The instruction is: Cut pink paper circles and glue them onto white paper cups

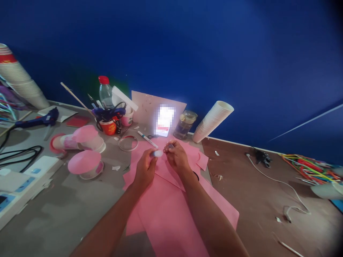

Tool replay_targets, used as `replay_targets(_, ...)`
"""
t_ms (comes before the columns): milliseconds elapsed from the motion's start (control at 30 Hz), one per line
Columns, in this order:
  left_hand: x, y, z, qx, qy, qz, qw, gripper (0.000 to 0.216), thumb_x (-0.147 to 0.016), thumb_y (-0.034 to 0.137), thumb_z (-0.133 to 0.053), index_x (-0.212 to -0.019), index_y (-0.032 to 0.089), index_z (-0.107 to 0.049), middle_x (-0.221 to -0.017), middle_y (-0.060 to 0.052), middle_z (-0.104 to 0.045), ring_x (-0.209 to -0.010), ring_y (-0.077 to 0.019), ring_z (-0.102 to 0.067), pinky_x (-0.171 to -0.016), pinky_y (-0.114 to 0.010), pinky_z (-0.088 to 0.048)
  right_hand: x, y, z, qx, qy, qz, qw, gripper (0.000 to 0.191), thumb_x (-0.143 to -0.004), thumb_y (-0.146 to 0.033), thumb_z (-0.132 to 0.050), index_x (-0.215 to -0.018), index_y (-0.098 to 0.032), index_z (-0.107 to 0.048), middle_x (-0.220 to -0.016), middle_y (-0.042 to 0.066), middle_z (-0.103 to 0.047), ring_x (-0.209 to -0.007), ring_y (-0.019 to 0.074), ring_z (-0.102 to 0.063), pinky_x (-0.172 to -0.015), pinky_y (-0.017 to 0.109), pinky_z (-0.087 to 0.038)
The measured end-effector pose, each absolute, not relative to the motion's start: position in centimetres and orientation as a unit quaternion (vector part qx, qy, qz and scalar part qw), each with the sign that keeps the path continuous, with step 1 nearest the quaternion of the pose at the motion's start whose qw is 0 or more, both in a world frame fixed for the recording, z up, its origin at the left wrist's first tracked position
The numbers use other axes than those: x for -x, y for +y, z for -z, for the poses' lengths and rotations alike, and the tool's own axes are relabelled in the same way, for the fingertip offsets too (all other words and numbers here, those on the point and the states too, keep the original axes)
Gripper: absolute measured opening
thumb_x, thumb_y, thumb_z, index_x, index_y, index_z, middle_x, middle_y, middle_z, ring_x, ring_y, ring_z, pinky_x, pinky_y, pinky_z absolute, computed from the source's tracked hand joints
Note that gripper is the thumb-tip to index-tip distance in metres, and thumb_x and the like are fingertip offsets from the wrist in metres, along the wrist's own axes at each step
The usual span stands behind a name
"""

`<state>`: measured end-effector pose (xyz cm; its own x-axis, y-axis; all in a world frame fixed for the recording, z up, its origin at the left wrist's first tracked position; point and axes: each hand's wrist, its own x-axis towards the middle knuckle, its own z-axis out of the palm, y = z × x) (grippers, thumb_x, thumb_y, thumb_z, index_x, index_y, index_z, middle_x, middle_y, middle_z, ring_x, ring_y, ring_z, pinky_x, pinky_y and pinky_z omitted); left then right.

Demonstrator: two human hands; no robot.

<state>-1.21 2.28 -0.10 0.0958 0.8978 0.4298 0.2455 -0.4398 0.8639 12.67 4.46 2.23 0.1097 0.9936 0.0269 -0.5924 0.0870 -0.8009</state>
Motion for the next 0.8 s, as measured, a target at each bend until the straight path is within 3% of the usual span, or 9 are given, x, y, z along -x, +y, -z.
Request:
replay_targets(167, 1.0, 2.1, 0.0, -0.656, 0.385, -0.543, 0.356, 0.027, -0.089, 0.027, -0.044, -0.115, 0.021, -0.045, -0.121, -0.01, -0.054, -0.115, -0.0192, -0.051, -0.099, -0.037, -0.04, -12.4, 4.0, -3.0, 0.28, -0.334, -0.609, 0.663, 0.023, -0.064, -0.012, -0.064, -0.083, -0.022, -0.056, -0.077, -0.003, -0.058, -0.07, 0.0119, -0.058, -0.078, 0.031, -0.046)
replay_targets(433, 0.9, 2.3, 0.3, -0.642, 0.374, -0.555, 0.374, 0.027, -0.089, 0.027, -0.045, -0.115, 0.021, -0.047, -0.119, -0.011, -0.055, -0.115, -0.0208, -0.051, -0.099, -0.04, -0.04, -12.6, 3.4, -4.2, 0.287, -0.375, -0.59, 0.655, 0.023, -0.065, -0.019, -0.072, -0.084, -0.025, -0.06, -0.08, -0.004, -0.062, -0.078, 0.0131, -0.06, -0.089, 0.034, -0.045)
replay_targets(800, 1.0, 2.5, 0.6, -0.63, 0.46, -0.514, 0.357, 0.023, -0.085, 0.029, -0.049, -0.107, 0.021, -0.05, -0.103, -0.005, -0.059, -0.094, -0.0169, -0.056, -0.083, -0.032, -0.047, -12.9, 2.9, -4.4, 0.365, -0.52, -0.507, 0.583, 0.023, -0.073, -0.021, -0.067, -0.095, -0.026, -0.067, -0.093, 0.0, -0.06, -0.085, 0.0136, -0.054, -0.081, 0.028, -0.044)
